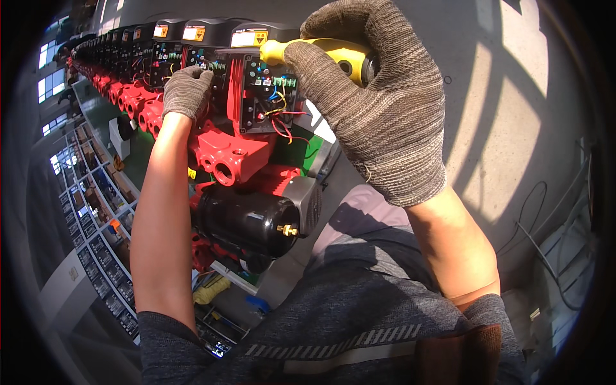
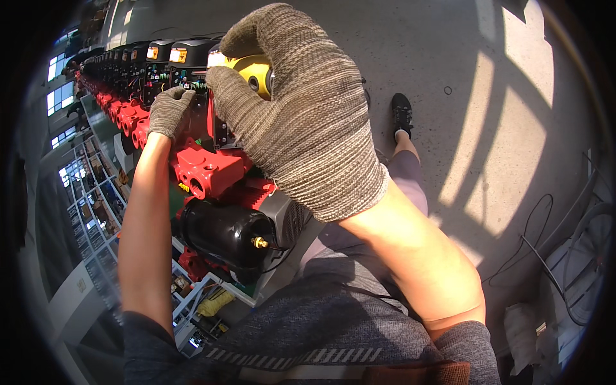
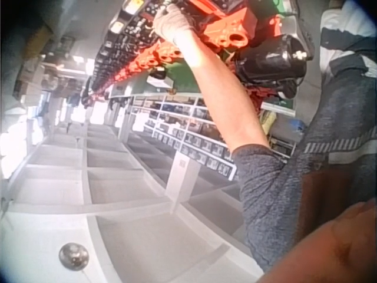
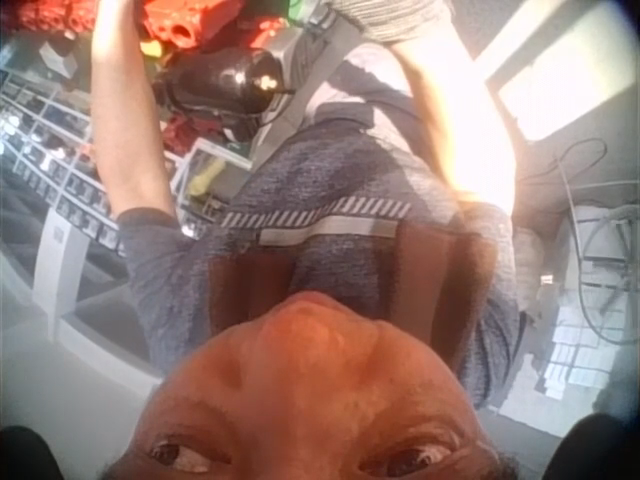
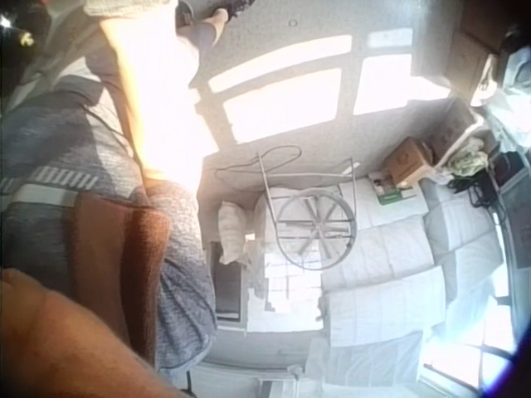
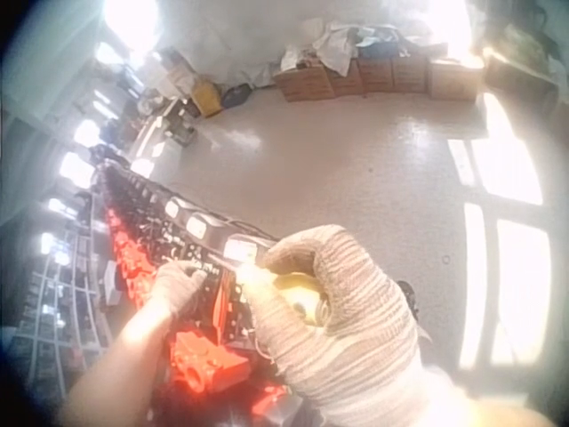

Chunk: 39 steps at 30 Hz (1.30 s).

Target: The person uses a screwdriver to secure wiring inside electrical housing components on a series of pump motors and uses a small tool to strip or manipulate wire ends.

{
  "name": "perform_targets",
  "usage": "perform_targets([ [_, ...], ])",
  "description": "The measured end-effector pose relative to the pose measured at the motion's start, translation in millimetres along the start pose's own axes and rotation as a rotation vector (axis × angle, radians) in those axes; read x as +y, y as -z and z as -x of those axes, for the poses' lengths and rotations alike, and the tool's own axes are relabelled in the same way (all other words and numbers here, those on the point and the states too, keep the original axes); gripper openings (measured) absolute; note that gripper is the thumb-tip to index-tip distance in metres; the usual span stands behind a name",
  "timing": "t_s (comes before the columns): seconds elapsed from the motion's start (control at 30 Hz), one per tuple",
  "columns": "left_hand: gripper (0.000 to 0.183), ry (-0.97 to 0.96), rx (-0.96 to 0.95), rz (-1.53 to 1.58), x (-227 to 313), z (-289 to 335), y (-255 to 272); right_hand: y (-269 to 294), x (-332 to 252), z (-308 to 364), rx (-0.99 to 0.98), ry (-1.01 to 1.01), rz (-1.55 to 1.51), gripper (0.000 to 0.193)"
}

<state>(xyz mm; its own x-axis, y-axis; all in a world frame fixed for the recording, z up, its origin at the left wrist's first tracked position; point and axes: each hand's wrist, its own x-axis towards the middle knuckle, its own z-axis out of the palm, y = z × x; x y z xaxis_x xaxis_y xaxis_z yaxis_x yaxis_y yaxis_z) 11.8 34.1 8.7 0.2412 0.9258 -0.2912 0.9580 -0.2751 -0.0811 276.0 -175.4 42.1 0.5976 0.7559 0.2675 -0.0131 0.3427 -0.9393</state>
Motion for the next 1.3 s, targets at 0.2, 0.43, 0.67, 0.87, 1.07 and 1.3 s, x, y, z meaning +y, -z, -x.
perform_targets([
  [0.2,0.035,-0.001,0.029,0.116,4.2,2.7,-2.8,-5.7,9.2,6.2,-0.010,-0.015,-0.098,0.019],
  [0.43,0.034,0.026,0.007,0.104,-1.0,-0.8,-5.3,-10.4,11.2,3.4,0.031,0.008,0.038,0.019],
  [0.67,0.035,0.027,0.045,0.093,0.4,-0.7,-3.8,3.6,-7.8,-4.7,-0.036,-0.110,-0.116,0.019],
  [0.87,0.036,0.059,0.046,0.030,11.0,2.4,-0.9,-15.9,5.3,1.6,0.028,0.014,0.101,0.021],
  [1.07,0.035,0.074,0.042,0.048,15.1,5.2,-1.1,-21.4,11.6,1.6,0.016,0.024,0.153,0.023],
  [1.3,0.034,0.029,0.066,0.101,9.6,5.8,-5.4,-23.5,17.6,-3.5,-0.014,0.027,0.022,0.024],
])
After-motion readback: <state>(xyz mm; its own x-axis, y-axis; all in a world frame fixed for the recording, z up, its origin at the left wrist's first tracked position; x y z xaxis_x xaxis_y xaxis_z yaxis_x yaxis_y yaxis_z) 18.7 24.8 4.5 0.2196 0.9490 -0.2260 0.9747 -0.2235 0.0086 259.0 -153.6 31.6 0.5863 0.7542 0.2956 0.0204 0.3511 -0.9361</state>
